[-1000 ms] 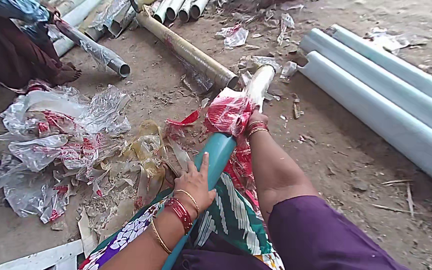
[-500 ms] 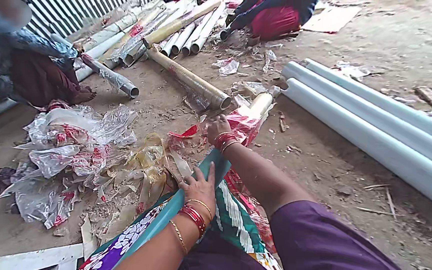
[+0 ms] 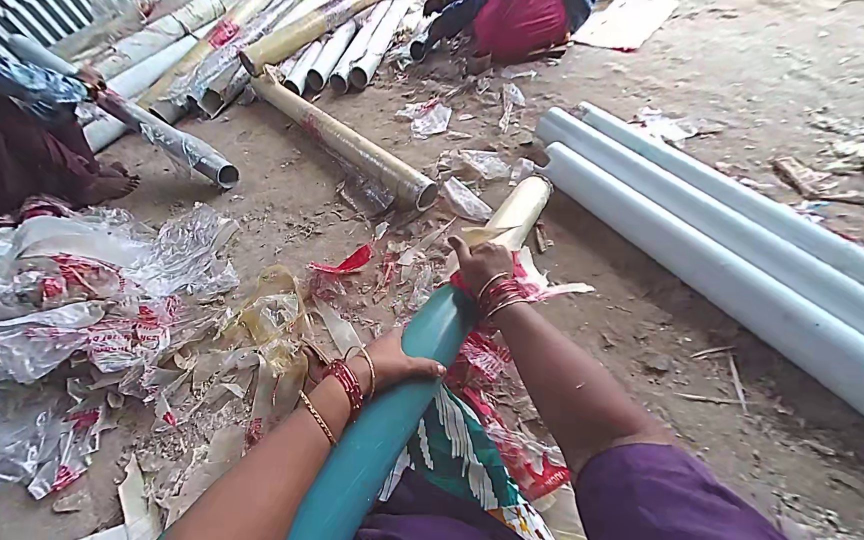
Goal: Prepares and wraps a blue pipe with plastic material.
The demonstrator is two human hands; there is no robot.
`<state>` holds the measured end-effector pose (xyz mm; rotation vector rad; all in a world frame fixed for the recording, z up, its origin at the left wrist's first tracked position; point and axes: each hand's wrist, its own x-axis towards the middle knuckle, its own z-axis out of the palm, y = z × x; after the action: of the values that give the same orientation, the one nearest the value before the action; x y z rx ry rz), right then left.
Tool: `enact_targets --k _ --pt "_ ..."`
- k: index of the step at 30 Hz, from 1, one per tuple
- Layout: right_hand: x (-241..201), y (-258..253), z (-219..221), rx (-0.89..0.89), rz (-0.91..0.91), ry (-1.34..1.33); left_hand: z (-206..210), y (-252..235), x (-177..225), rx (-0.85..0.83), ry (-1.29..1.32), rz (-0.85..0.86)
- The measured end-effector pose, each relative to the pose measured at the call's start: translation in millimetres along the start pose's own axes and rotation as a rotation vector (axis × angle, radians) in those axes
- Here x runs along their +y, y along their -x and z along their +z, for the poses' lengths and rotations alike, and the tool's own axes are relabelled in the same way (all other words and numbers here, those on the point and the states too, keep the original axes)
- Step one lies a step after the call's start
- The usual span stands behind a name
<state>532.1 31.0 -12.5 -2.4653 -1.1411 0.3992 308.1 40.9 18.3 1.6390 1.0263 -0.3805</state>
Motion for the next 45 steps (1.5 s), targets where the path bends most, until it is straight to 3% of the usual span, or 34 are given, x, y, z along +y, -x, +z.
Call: enact_targets --k 4,10,14,17,19,21,24,26,29,31,34,37,39,45 --pt "12 -10 6 0.037 0.112 -0.104 0 -5 8 0.027 -0.138 -0.026" --pt "22 -22 0 0.154 0.221 0.044 3 -2 14 0.052 -0.252 -0.031" --pt "22 -11 7 0.275 0.036 0.092 4 1 -2 0.054 -0.140 -0.013" --pt "36 9 -3 0.497 -0.223 0.012 4 5 -13 0.070 -0.081 -0.003" --pt "59 34 -12 0.574 -0.206 -0.131 4 12 -10 0.067 -0.015 0.015" --pt "85 71 -8 0.460 0.095 -0.407 6 15 -11 0.055 0.063 0.041" --pt "107 101 24 0.131 0.611 -1.134 -2 5 -27 0.029 0.136 0.075" --pt "112 97 45 -0.008 0.623 -1.487 -4 4 -27 0.020 0.153 0.065" --pt "92 65 57 0.049 0.547 -1.708 -3 10 -21 0.049 0.150 0.026" --pt "72 53 54 0.132 0.618 -1.727 -1 11 -23 0.038 0.125 0.070" --pt "47 53 39 0.073 0.465 -1.655 -4 19 -31 0.097 -0.021 0.116" --pt "52 51 40 -0.034 0.409 -1.641 -7 45 -36 0.089 -0.119 0.062" --pt "61 51 49 0.003 0.392 -1.533 -6 58 -43 0.074 -0.119 0.066" --pt "27 117 31 0.192 0.364 -1.291 -3 93 -100 0.056 0.051 0.189"
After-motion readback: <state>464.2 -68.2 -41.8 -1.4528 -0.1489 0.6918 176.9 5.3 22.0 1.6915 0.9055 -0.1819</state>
